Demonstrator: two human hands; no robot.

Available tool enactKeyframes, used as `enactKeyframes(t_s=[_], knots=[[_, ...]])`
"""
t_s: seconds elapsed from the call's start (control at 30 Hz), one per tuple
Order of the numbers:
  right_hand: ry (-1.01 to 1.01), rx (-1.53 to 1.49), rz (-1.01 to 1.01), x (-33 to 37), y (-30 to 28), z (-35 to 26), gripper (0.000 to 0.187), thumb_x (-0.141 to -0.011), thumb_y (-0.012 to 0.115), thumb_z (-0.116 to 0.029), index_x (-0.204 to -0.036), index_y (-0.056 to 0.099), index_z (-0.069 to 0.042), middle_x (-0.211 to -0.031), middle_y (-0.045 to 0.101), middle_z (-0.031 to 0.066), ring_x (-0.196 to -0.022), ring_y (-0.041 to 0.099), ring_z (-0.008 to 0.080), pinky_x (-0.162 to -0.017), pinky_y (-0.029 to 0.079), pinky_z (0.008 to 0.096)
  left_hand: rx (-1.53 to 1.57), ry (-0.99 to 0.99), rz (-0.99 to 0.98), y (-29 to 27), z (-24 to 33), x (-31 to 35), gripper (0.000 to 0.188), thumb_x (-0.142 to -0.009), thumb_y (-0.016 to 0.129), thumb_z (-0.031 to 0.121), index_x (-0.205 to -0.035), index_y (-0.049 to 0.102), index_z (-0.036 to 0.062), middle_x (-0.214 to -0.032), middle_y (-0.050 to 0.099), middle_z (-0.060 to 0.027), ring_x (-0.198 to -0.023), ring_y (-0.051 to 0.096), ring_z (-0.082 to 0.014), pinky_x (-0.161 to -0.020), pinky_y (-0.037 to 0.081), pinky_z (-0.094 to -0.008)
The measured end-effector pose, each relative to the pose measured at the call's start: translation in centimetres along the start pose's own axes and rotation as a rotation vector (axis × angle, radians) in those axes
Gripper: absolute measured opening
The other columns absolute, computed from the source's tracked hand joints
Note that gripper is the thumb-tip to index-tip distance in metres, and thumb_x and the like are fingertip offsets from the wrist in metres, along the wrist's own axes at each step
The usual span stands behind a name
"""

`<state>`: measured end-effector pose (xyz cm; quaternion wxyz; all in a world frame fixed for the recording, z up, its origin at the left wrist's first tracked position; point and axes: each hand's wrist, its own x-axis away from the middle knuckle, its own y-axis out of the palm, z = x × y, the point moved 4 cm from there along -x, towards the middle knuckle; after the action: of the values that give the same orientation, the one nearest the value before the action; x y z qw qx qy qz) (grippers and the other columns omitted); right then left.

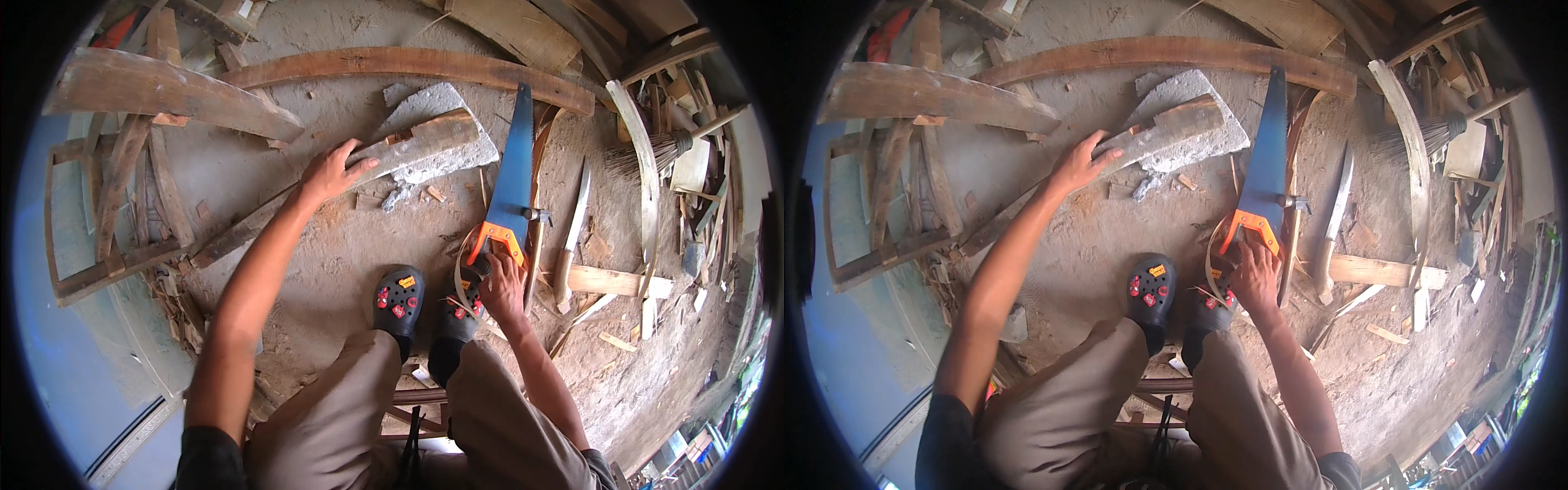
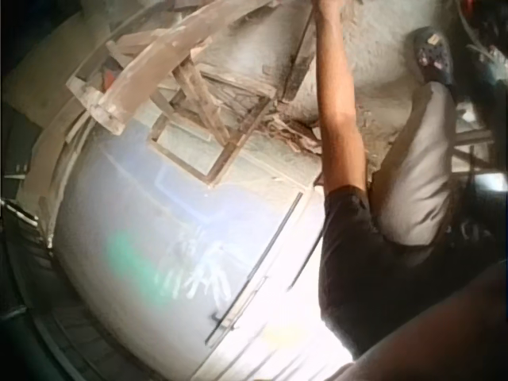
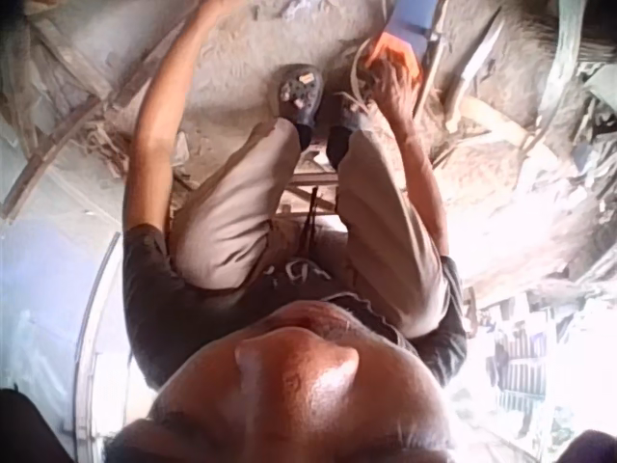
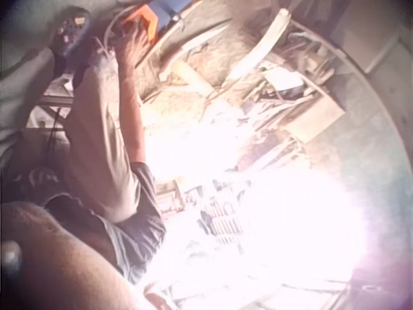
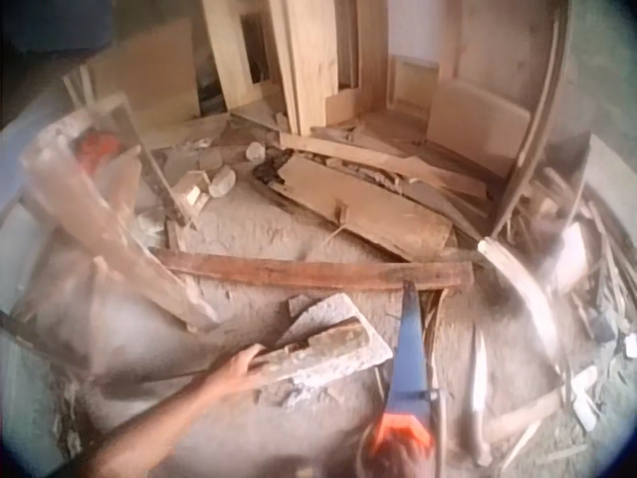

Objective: The person uses a hammer to split a small piece of wood placed on a concrete block. They then use a hand saw to cut the wood and a knife to shave or shape it.

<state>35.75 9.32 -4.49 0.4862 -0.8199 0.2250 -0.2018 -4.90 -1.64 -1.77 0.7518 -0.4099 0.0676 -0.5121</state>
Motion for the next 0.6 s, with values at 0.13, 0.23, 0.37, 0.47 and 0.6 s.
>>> enactKeyframes(t_s=[0.13,0.23,0.37,0.47,0.6], knots=[[0.004,0.000,-0.074,0.0,0.1,0.4,0.057,-0.075,0.065,-0.005,-0.131,0.055,-0.009,-0.129,0.053,0.0138,-0.127,0.048,0.0336,-0.109,0.033,0.0524,-0.234,-0.006,0.183,0.3,-0.3,-0.3,0.084,-0.086,0.057,0.074,-0.118,0.065,-0.0025,-0.104,0.071,-0.0273,-0.103,0.069,-0.0418,-0.086,0.056,-0.0475],[0.005,0.037,-0.153,-0.8,-0.1,0.0,0.058,-0.076,0.069,-0.006,-0.132,0.053,-0.009,-0.132,0.051,0.0139,-0.128,0.047,0.0338,-0.109,0.033,0.0529,-0.291,0.007,0.222,-0.3,-1.7,-0.7,0.082,-0.086,0.056,0.075,-0.115,0.067,-0.0014,-0.103,0.072,-0.0266,-0.098,0.070,-0.0417,-0.081,0.056,-0.0489],[0.025,0.070,-0.179,-0.6,0.8,1.5,0.061,-0.076,0.075,-0.010,-0.132,0.053,-0.010,-0.133,0.051,0.0136,-0.129,0.046,0.0337,-0.109,0.032,0.0531,-0.282,-0.019,0.173,0.3,0.6,-0.3,0.078,-0.087,0.061,0.069,-0.116,0.065,-0.0033,-0.105,0.071,-0.0271,-0.098,0.070,-0.0422,-0.082,0.056,-0.0474],[0.010,0.098,-0.172,-0.5,0.9,1.5,0.061,-0.076,0.077,-0.011,-0.132,0.053,-0.010,-0.133,0.051,0.0139,-0.128,0.047,0.0337,-0.109,0.033,0.0521,-0.315,0.029,0.237,0.7,1.1,0.9,0.071,-0.088,0.064,0.065,-0.113,0.064,-0.0021,-0.103,0.071,-0.0250,-0.094,0.070,-0.0423,-0.080,0.056,-0.0460],[-0.026,0.030,-0.017,-1.0,-0.9,0.4,0.060,-0.078,0.080,-0.013,-0.132,0.054,-0.009,-0.131,0.054,0.0145,-0.125,0.050,0.0345,-0.106,0.036,0.0503,-0.346,0.188,0.413,1.2,0.4,1.4,0.069,-0.086,0.063,0.069,-0.106,0.064,0.0024,-0.083,0.072,-0.0204,-0.078,0.072,-0.0380,-0.065,0.057,-0.0465]])
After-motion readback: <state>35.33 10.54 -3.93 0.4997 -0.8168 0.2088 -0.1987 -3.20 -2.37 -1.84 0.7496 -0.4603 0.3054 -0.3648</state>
